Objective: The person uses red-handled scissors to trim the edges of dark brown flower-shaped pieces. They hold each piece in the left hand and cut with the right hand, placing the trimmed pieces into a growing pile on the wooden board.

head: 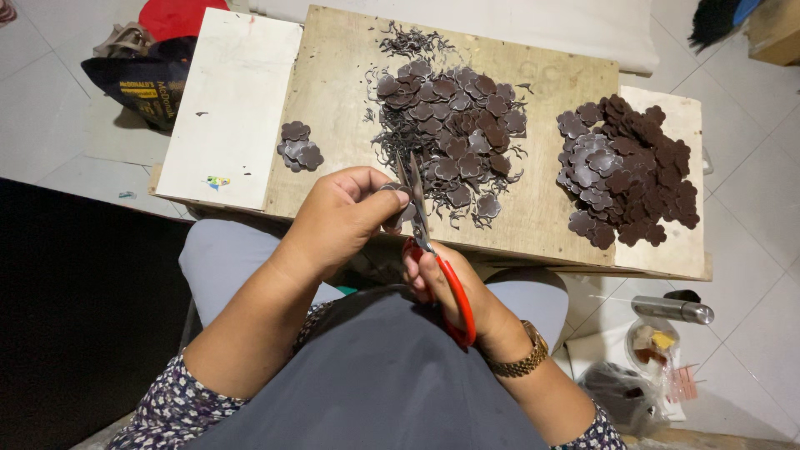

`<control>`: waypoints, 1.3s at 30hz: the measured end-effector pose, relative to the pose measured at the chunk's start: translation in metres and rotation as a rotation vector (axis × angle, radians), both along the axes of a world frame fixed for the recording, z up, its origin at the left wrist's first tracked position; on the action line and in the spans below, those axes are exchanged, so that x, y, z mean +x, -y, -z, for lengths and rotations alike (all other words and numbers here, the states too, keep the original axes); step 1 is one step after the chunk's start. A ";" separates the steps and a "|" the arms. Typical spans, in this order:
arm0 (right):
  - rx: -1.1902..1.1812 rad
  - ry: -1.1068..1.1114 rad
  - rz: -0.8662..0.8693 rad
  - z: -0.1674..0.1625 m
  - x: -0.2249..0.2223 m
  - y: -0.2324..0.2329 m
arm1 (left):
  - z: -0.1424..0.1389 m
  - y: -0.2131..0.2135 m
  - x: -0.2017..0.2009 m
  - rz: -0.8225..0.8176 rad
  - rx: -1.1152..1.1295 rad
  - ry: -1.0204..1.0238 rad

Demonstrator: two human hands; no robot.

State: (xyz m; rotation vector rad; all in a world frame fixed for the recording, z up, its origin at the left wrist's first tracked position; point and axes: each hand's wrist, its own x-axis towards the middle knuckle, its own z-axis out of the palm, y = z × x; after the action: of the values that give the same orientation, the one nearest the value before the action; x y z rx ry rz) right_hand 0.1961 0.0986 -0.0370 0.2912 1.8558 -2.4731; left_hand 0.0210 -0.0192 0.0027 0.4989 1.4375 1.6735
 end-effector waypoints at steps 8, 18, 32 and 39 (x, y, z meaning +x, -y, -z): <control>0.025 -0.005 0.010 -0.002 -0.001 0.001 | -0.001 0.000 -0.001 0.000 -0.034 0.006; 0.002 -0.026 0.026 0.000 0.000 -0.001 | -0.007 0.001 -0.003 0.005 -0.023 0.098; 0.089 0.004 0.003 0.001 0.000 0.000 | 0.005 0.000 -0.009 0.041 0.007 0.055; 0.181 -0.011 0.008 -0.001 -0.002 0.000 | 0.004 -0.003 -0.007 0.016 -0.018 0.118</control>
State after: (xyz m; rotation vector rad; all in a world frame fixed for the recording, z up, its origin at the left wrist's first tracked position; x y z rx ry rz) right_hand 0.1945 0.0987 -0.0361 0.2912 2.0903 -2.3187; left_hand 0.0143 -0.0159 -0.0016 0.3945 1.3584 1.6487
